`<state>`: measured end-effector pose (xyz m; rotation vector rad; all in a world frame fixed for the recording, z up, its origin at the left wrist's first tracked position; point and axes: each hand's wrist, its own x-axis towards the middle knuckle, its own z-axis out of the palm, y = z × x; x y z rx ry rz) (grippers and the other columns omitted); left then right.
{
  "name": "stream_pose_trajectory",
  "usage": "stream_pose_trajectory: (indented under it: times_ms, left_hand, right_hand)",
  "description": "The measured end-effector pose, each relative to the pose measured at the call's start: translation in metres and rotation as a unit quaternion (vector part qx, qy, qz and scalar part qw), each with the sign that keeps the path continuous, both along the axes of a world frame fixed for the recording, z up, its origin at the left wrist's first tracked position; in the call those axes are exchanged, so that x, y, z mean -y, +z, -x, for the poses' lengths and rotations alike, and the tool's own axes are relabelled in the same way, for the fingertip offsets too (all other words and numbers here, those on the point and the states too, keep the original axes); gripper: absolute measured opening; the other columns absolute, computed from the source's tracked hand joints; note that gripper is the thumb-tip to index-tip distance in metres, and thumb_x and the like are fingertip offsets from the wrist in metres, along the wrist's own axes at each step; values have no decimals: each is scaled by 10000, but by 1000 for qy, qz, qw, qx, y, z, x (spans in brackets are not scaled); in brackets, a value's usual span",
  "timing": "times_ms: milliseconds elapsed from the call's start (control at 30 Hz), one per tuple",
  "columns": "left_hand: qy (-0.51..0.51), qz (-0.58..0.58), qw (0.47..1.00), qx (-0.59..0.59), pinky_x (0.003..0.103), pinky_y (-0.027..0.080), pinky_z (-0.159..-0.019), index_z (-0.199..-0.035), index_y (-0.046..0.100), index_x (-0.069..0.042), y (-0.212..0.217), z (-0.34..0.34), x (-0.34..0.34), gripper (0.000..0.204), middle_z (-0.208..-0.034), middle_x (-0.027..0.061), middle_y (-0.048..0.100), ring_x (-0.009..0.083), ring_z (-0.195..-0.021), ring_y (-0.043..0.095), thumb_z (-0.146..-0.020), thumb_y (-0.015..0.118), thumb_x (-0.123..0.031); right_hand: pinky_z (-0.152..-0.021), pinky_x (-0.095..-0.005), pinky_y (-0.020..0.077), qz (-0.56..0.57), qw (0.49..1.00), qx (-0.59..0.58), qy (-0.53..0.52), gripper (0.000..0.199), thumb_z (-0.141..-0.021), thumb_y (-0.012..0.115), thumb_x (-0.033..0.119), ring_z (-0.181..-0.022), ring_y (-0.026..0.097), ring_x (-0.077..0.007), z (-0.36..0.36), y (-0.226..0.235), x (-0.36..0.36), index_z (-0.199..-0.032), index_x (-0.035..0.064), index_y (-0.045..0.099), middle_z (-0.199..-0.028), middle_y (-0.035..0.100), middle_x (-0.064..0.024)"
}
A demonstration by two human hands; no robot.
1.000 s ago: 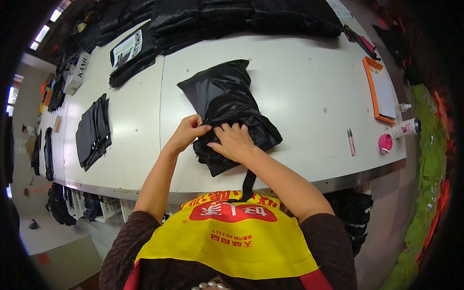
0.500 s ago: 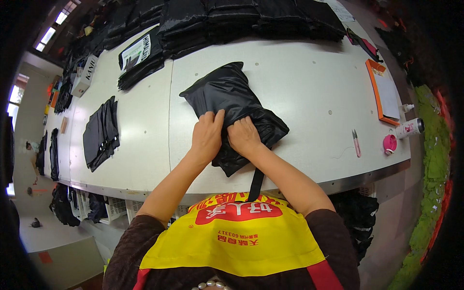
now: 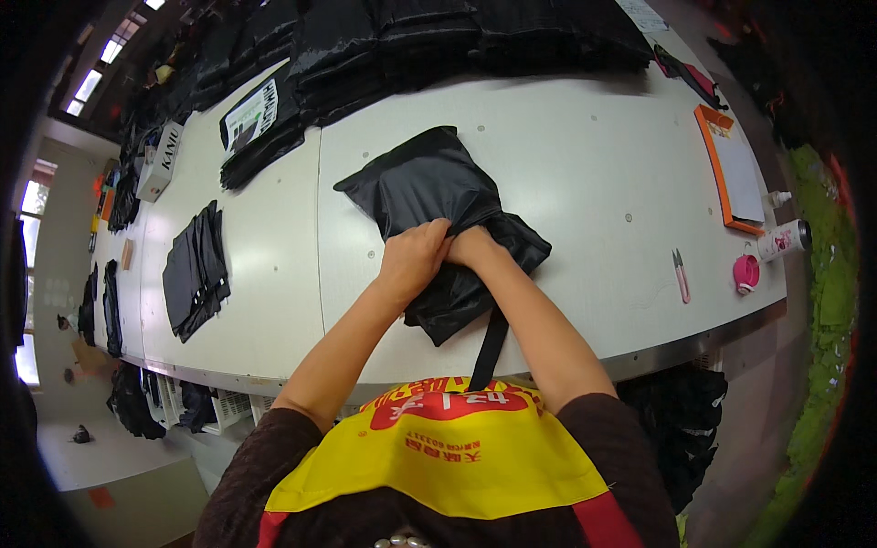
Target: The person folds a black raincoat on a white table. They smooth the fabric, fold the sleeves inward, fold the body in half, and then fold it into a compact rectangle before placing it on a stack of similar folded garments.
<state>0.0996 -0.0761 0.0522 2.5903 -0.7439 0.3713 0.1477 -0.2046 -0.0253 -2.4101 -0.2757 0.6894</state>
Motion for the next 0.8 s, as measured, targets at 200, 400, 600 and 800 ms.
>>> stream_pose_trajectory:
  times_ms: [200, 400, 600, 800]
  left_hand:
    - [-30, 2, 994, 105, 299, 438, -429, -858, 536, -113, 5, -5, 0, 147, -592, 28, 487, 178, -526, 566, -722, 584, -85]
    - [-41, 40, 996, 71, 333, 441, -447, -855, 540, -99, 4, -20, 6, 120, -611, 47, 517, 218, -537, 569, -749, 590, -75]
    - [-45, 95, 994, 3, 359, 458, -483, -848, 561, -63, 1, -18, 9, 76, -628, 97, 551, 263, -553, 579, -779, 591, -61]
    - [2, 181, 983, -24, 338, 479, -543, -915, 600, -56, -2, -10, 10, 120, -672, 91, 585, 257, -611, 603, -798, 620, -79]
  right_hand:
    - [-1065, -404, 285, -9, 914, 402, 56, 545, -855, 529, 382, -1254, 393, -340, 3, 13, -8, -1278, 42, 486, -1322, 447, -214]
    - [-1064, -406, 285, -35, 896, 442, 27, 542, -858, 525, 383, -1251, 396, -341, -56, 18, -36, -1278, 42, 487, -1318, 451, -214]
    - [-1062, -408, 286, -23, 910, 414, 22, 540, -861, 521, 383, -1248, 399, -343, -69, 7, -29, -1277, 41, 487, -1313, 456, -214]
    - [-1061, -410, 287, -27, 912, 409, 26, 538, -864, 517, 383, -1245, 401, -344, -67, 3, -27, -1277, 40, 487, -1308, 460, -214]
